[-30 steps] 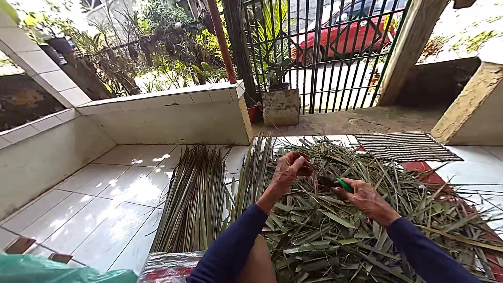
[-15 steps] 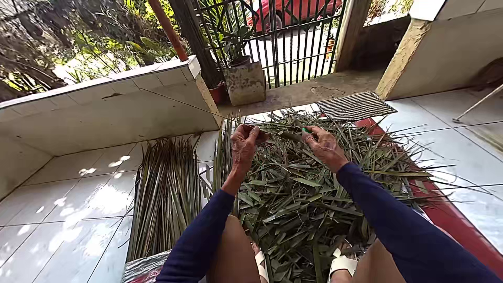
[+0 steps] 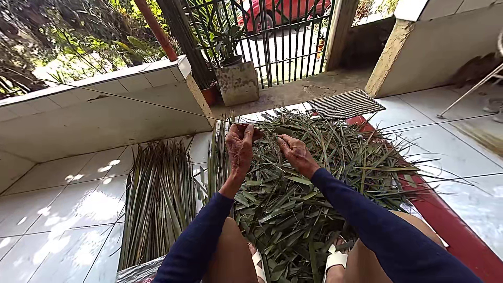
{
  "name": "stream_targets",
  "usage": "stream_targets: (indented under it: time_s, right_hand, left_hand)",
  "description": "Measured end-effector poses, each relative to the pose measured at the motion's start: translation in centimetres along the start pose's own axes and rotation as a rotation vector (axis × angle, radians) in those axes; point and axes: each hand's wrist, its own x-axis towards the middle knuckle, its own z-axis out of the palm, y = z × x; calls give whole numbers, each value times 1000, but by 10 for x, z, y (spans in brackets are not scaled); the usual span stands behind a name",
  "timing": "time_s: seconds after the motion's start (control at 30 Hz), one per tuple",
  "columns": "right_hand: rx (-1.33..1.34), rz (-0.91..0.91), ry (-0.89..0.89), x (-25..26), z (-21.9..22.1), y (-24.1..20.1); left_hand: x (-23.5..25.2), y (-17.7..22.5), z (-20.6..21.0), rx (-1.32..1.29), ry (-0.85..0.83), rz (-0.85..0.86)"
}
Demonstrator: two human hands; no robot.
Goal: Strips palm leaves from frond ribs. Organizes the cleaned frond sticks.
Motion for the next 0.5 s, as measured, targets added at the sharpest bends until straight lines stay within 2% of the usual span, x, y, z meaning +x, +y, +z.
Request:
stream_targets:
  time_s: [0.23,0.5]
  right_hand:
    - [-123,90,24,5,1,3]
    - [-245,207,-17,14,-4,33]
  left_hand:
    - [0,-3,-3,27,-15,39]
    - [-1,4,-14,115,-24,168]
